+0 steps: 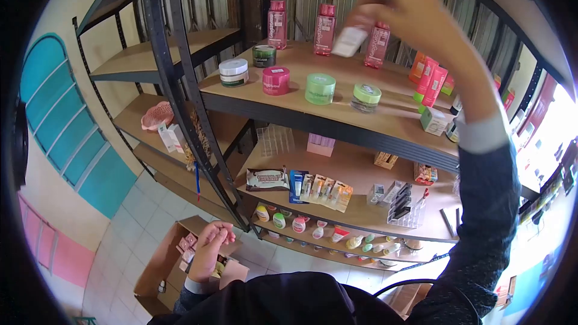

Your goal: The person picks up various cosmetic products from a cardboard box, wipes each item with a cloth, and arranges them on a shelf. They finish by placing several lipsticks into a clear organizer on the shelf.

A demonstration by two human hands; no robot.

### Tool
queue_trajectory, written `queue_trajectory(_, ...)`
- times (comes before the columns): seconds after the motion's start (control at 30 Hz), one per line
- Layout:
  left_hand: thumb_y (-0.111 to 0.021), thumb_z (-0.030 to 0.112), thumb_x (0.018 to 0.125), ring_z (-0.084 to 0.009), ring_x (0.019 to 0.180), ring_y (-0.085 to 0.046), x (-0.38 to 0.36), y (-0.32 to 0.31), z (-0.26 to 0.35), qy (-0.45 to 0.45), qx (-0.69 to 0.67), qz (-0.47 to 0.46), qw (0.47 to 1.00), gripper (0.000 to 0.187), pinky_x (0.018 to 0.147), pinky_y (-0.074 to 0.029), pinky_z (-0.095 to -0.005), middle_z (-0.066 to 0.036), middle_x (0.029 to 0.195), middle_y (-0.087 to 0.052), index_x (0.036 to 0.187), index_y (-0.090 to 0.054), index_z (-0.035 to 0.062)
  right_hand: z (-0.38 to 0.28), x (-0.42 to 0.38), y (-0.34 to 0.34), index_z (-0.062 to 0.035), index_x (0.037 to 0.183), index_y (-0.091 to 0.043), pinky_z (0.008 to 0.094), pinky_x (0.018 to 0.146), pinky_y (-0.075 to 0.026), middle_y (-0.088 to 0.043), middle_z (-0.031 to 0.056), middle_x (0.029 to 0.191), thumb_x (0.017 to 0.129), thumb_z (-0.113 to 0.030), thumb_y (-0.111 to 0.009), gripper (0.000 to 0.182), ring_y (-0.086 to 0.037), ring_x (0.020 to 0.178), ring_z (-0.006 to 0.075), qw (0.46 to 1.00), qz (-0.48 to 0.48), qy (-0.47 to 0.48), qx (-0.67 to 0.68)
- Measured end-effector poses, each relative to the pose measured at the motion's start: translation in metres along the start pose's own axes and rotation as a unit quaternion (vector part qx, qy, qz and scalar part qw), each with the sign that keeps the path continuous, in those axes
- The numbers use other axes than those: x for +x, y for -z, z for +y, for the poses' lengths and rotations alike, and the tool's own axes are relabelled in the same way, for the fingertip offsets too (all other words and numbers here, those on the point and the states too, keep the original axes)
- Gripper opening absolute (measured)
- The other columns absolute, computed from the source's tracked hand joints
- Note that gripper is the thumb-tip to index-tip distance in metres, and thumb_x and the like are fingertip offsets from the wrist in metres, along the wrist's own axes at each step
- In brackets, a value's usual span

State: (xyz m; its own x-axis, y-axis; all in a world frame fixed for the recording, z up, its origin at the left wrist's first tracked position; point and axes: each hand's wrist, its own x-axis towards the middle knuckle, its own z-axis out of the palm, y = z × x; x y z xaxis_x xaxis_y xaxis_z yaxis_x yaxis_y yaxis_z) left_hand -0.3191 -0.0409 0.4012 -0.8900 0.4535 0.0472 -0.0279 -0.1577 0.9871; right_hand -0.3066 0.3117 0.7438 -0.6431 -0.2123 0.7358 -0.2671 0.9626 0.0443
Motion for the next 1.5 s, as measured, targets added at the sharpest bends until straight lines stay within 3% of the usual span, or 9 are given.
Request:
queue_trajectory(0.07, -0.047, 0.015, 0.089, -0.0089, 0.076, -0.051, 0.014, 0.010, 0.001, 0.003, -0.005, -0.014, 1.000, 0.017, 0.069, -0.037, -0.0201, -0.003, 0.081, -0.056, 0.099, -0.054, 0.0024, -0.005, 0.033, -0.040, -0.0005, 0.102, -0.058, 0.0327, 0.082, -0.046, -0.062, 0.0162, 0.093, 0.075, -0.010, -0.060, 0.029, -0.060, 0.089, 0.0268, 0.998, -0.064, -0.002, -0.022)
queue_trajectory(0.13, -0.050, 0.016, 0.088, -0.0088, 0.078, -0.051, 0.029, 0.022, -0.001, 0.009, -0.006, -0.035, 0.999, 0.019, 0.068, -0.036, -0.0204, -0.003, 0.082, -0.057, 0.101, -0.053, 0.0027, 0.018, 0.059, -0.086, 0.0004, 0.101, -0.059, 0.0336, 0.081, -0.046, -0.062, 0.0188, 0.094, 0.073, -0.009, -0.061, 0.029, -0.060, 0.090, 0.0293, 0.997, -0.069, 0.010, -0.041)
queue_trajectory(0.27, -0.050, 0.016, 0.088, -0.0092, 0.079, -0.052, 0.050, 0.044, -0.003, 0.008, -0.011, -0.041, 0.999, 0.020, 0.069, -0.037, -0.0201, -0.003, 0.083, -0.057, 0.101, -0.054, 0.0021, 0.028, 0.084, -0.119, 0.0016, 0.104, -0.057, 0.0343, 0.082, -0.046, -0.061, 0.0180, 0.098, 0.074, -0.004, -0.060, 0.031, -0.059, 0.094, 0.0281, 0.984, -0.128, -0.050, -0.114)
queue_trajectory(0.53, -0.048, 0.015, 0.088, -0.0098, 0.078, -0.051, 0.074, 0.071, 0.000, 0.038, -0.005, -0.036, 0.999, 0.017, 0.069, -0.038, -0.0205, -0.003, 0.082, -0.055, 0.099, -0.055, 0.0035, 0.054, 0.081, -0.117, 0.0003, 0.106, -0.057, 0.0341, 0.083, -0.046, -0.061, 0.0162, 0.101, 0.074, -0.006, -0.061, 0.033, -0.059, 0.095, 0.0274, 0.971, -0.179, -0.087, -0.133)
queue_trajectory(0.6, -0.049, 0.015, 0.088, -0.0100, 0.078, -0.051, 0.080, 0.074, -0.004, 0.036, -0.005, -0.046, 0.998, 0.017, 0.069, -0.038, -0.0207, -0.003, 0.082, -0.055, 0.099, -0.055, 0.0034, 0.055, 0.080, -0.109, -0.0001, 0.106, -0.057, 0.0332, 0.084, -0.046, -0.061, 0.0155, 0.101, 0.074, -0.008, -0.063, 0.034, -0.059, 0.096, 0.0250, 0.951, -0.241, -0.138, -0.134)
queue_trajectory(1.0, -0.051, 0.015, 0.087, -0.0100, 0.077, -0.052, 0.098, 0.070, -0.010, 0.039, -0.026, -0.088, 0.995, 0.018, 0.069, -0.038, -0.0209, -0.004, 0.083, -0.057, 0.100, -0.055, 0.0025, 0.068, 0.055, -0.114, -0.0022, 0.106, -0.057, 0.0321, 0.084, -0.045, -0.061, 0.0133, 0.102, 0.074, -0.010, -0.063, 0.034, -0.058, 0.097, 0.0231, 0.948, -0.265, -0.159, -0.079)
queue_trajectory(1.5, -0.050, 0.012, 0.087, -0.0097, 0.076, -0.051, 0.091, 0.071, -0.010, 0.038, -0.022, -0.076, 0.996, 0.017, 0.067, -0.037, -0.0212, -0.004, 0.082, -0.057, 0.099, -0.055, 0.0022, 0.075, 0.053, -0.114, -0.0040, 0.114, -0.051, 0.0326, 0.084, -0.044, -0.060, 0.0146, 0.103, 0.073, -0.010, -0.063, 0.043, -0.057, 0.098, 0.0243, 0.942, -0.281, -0.168, -0.071)
